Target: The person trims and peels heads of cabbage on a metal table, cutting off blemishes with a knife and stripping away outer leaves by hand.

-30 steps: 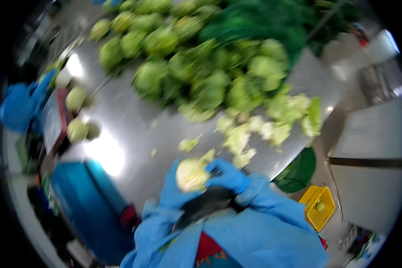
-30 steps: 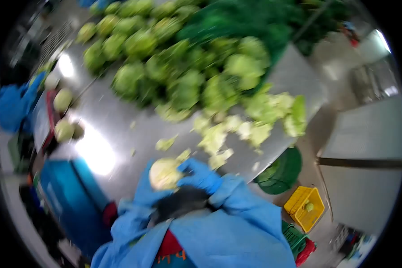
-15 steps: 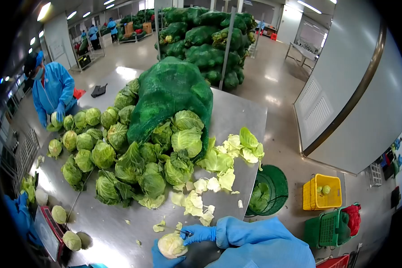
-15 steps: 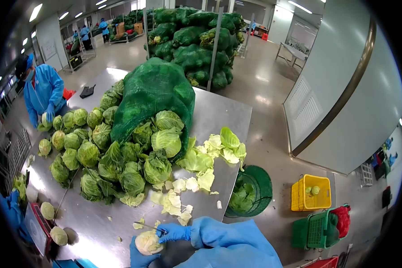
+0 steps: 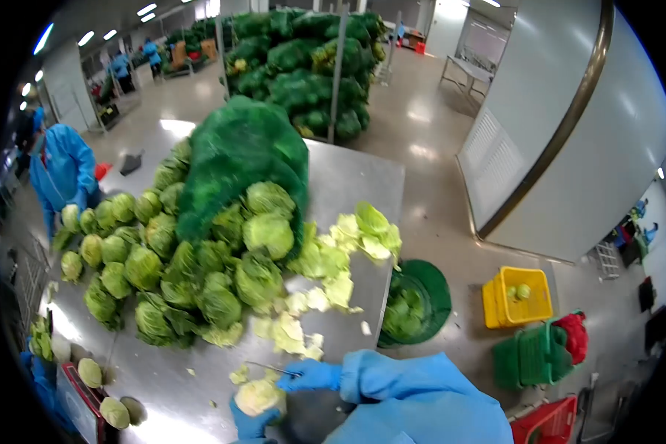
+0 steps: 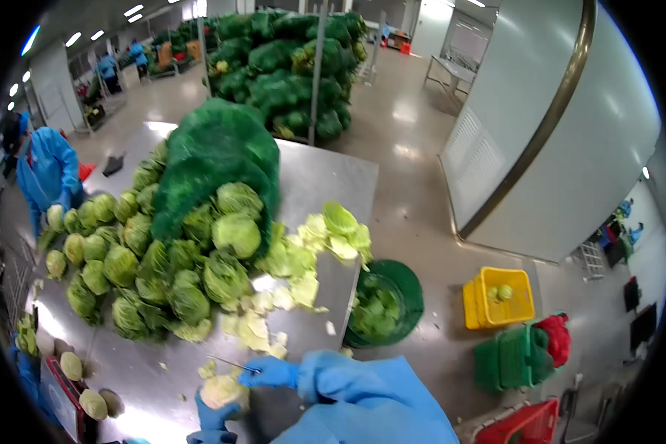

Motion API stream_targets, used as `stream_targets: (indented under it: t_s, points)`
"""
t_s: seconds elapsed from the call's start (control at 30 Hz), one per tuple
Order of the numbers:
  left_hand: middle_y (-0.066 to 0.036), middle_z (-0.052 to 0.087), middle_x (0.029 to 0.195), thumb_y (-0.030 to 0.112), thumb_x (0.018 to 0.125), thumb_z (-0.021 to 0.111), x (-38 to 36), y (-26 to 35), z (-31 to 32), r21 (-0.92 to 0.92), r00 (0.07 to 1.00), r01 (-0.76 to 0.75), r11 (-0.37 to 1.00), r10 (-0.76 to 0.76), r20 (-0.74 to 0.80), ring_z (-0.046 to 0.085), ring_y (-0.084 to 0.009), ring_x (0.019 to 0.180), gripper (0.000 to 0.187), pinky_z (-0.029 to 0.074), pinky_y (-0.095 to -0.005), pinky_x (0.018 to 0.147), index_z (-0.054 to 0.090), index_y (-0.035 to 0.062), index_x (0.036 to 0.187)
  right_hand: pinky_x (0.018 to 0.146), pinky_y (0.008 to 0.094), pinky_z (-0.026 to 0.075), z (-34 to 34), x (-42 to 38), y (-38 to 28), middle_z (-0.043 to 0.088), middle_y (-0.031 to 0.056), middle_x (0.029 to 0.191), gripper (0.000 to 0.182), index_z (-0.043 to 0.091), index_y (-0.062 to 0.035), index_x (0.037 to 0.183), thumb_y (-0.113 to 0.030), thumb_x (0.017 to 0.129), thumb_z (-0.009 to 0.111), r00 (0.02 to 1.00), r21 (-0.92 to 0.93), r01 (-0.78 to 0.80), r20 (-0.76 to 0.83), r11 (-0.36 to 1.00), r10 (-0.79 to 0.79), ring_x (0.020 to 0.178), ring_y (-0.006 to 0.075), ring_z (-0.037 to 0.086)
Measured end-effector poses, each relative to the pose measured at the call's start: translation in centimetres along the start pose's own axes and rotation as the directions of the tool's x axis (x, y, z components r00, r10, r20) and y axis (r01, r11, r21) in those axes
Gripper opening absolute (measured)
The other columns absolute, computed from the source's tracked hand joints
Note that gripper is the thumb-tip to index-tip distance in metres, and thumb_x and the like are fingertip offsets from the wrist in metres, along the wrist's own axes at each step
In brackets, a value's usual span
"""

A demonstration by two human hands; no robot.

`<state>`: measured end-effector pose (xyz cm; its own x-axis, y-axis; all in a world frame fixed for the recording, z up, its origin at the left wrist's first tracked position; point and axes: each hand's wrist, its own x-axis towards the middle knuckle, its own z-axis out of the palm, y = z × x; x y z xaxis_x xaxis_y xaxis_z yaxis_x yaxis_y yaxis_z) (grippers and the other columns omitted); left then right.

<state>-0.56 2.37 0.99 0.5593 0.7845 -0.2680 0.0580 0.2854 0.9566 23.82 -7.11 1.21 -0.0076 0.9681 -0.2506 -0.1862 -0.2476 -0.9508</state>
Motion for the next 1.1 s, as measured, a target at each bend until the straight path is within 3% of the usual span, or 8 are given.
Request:
stream_targets:
  t_s: [0.1,0.2,0.27,0.47,0.63,0.9,1.03,1.1]
  points:
    - [-0.015,0.056,0.119,0.002,0.048,0.085,-1.0,2.8,2.1,0.044,0.996,0.075,0.996,-0.077,0.037,0.058,-0.0274,0.11,0.096,0.051,-0.0414,0.093,0.036,-0.0012,0.131,0.099,0.0316,0.043,0.6,-0.1,-2.7,0.062,0.009,0.123,0.045,0.06,-0.0047,0.128,-0.024,0.089,0.072,0.994,-0.098,0.08,-0.059,0.992,-0.086,0.112,0.0178,0.055]
    - [-0.013,0.059,0.113,0.003,0.047,0.086,2.8,0.5,-0.2,0.079,0.975,-0.029,0.996,0.01,0.221,0.06,-0.0252,0.103,0.092,0.052,-0.0391,0.09,0.041,-0.0015,0.127,0.106,0.0332,0.038,1.9,2.0,-2.7,0.057,0.0097,0.131,0.052,0.055,-0.0081,0.136,-0.026,0.089,0.071,0.956,-0.24,0.293,0.068,0.925,-0.285,0.12,0.0195,0.051]
    - [-0.013,0.064,0.119,0.015,0.077,0.08,1.6,6.6,2.5,0.312,0.987,-0.128,0.941,0.09,0.134,0.06,-0.022,0.113,0.05,0.045,-0.0367,0.101,0.061,0.0042,0.122,0.106,0.035,0.037,1.4,2.9,-2.4,0.056,0.0092,0.129,0.056,0.051,-0.0144,0.141,-0.028,0.09,0.07,0.961,-0.287,0.263,0.158,0.921,-0.225,0.12,0.0215,0.051]
    - [-0.013,0.064,0.108,0.006,0.047,0.088,-0.6,4.1,2.6,0.258,0.991,-0.003,0.966,0.038,-0.131,0.063,-0.0225,0.098,0.078,0.053,-0.0379,0.087,0.052,-0.0001,0.116,0.098,0.0333,0.04,2.8,1.1,-3.9,0.056,0.0099,0.113,0.056,0.049,-0.019,0.143,-0.031,0.091,0.067,0.959,-0.366,0.28,0.148,0.888,-0.241,0.104,0.0239,0.053]
    - [-0.011,0.065,0.104,0.011,0.043,0.092,1.8,-0.1,0.1,0.301,0.988,-0.153,0.941,0.14,0.064,0.064,-0.0218,0.094,0.083,0.053,-0.0365,0.084,0.05,0.0,0.114,0.092,0.0327,0.04,2.2,1.4,-3.1,0.053,0.0109,0.107,0.056,0.052,-0.0184,0.14,-0.033,0.089,0.07,0.953,-0.347,0.285,0.199,0.893,-0.227,0.098,0.0225,0.052]
    - [-0.014,0.063,0.107,0.014,0.045,0.09,1.0,0.7,1.1,0.257,0.994,-0.104,0.961,0.104,0.014,0.063,-0.0228,0.095,0.086,0.053,-0.0362,0.085,0.046,-0.0024,0.117,0.094,0.0359,0.041,1.0,1.5,-3.9,0.05,0.0121,0.112,0.063,0.051,-0.016,0.14,-0.035,0.084,0.075,0.919,-0.379,0.354,0.309,0.855,-0.243,0.104,0.0265,0.05]
    - [-0.012,0.062,0.102,0.02,0.04,0.092,-0.7,4.9,3.7,0.443,0.988,-0.033,0.896,0.096,-0.12,0.062,-0.0241,0.093,0.089,0.052,-0.0362,0.084,0.047,-0.0005,0.114,0.09,0.0349,0.043,0.8,1.5,-3.3,0.05,0.0112,0.112,0.062,0.054,-0.0126,0.134,-0.038,0.082,0.076,0.927,-0.404,0.328,0.313,0.854,-0.208,0.101,0.026,0.051]
    - [-0.012,0.062,0.101,0.02,0.04,0.092,-0.7,6.9,4.9,0.465,0.998,-0.039,0.884,0.054,-0.019,0.062,-0.0235,0.092,0.086,0.052,-0.0364,0.083,0.049,0.0002,0.112,0.088,0.0344,0.044,0.7,1.6,-3.2,0.051,0.0107,0.111,0.059,0.056,-0.0112,0.13,-0.038,0.082,0.077,0.942,-0.41,0.305,0.261,0.86,-0.209,0.1,0.0252,0.052]
